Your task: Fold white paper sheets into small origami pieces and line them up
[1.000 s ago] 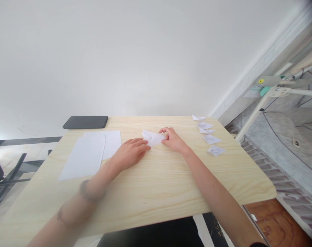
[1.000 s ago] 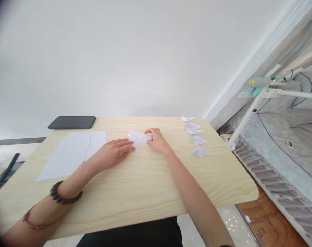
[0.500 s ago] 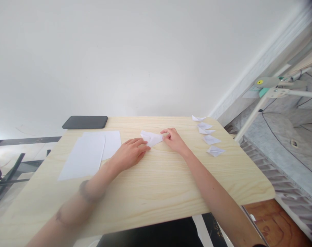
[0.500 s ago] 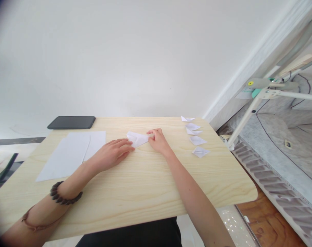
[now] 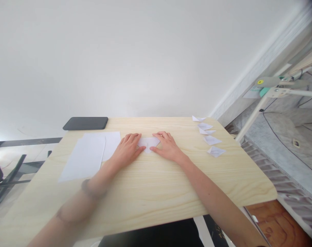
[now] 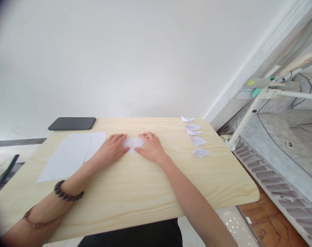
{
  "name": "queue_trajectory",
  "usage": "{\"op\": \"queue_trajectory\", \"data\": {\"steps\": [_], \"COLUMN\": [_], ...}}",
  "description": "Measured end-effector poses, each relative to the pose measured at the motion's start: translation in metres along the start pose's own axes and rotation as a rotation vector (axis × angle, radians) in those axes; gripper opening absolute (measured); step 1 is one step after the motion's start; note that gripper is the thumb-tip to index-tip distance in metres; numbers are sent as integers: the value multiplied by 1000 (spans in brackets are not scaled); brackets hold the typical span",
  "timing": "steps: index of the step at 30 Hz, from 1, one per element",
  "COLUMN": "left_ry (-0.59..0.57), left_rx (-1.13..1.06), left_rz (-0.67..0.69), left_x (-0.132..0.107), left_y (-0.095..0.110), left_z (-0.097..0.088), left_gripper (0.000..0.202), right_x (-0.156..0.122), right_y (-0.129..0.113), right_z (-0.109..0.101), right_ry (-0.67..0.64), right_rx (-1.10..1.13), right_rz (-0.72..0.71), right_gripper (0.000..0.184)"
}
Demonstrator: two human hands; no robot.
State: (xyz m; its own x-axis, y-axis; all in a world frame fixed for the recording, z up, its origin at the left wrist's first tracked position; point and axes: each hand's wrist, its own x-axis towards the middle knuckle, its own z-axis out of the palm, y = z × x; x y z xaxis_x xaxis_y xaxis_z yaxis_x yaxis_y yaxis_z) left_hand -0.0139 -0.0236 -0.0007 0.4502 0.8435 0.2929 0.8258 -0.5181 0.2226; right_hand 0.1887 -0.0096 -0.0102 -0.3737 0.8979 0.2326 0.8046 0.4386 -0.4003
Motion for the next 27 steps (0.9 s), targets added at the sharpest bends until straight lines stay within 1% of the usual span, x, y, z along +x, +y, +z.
{"op": "queue_trajectory", "data": {"steps": [6,14,18,24,27], "left_ry": [-18,-2,-9,7,9], "left_rx": [-29,-28,-23,-80,-96], "left_rz": [32,-8,-10,-40,-42], "left_x": [0,-1,-1,0,0], "left_y": [-5,-3,-3,-6,-6], "left_z": [3,2,1,4,4], "left_gripper": [42,41,40,38,40], "right_x": [0,1,1,0,0], "right_y": [-2,-3,-3,-3,-3], "right_z": [1,-3,-5,-5,-6], "right_ry": [-3,-4,-2,-23,-25], "right_rx": [59,140,165,193,196], "right_rz": [-25,-25,-17,-34,-25], "right_gripper": [54,44,44,42,46]}}
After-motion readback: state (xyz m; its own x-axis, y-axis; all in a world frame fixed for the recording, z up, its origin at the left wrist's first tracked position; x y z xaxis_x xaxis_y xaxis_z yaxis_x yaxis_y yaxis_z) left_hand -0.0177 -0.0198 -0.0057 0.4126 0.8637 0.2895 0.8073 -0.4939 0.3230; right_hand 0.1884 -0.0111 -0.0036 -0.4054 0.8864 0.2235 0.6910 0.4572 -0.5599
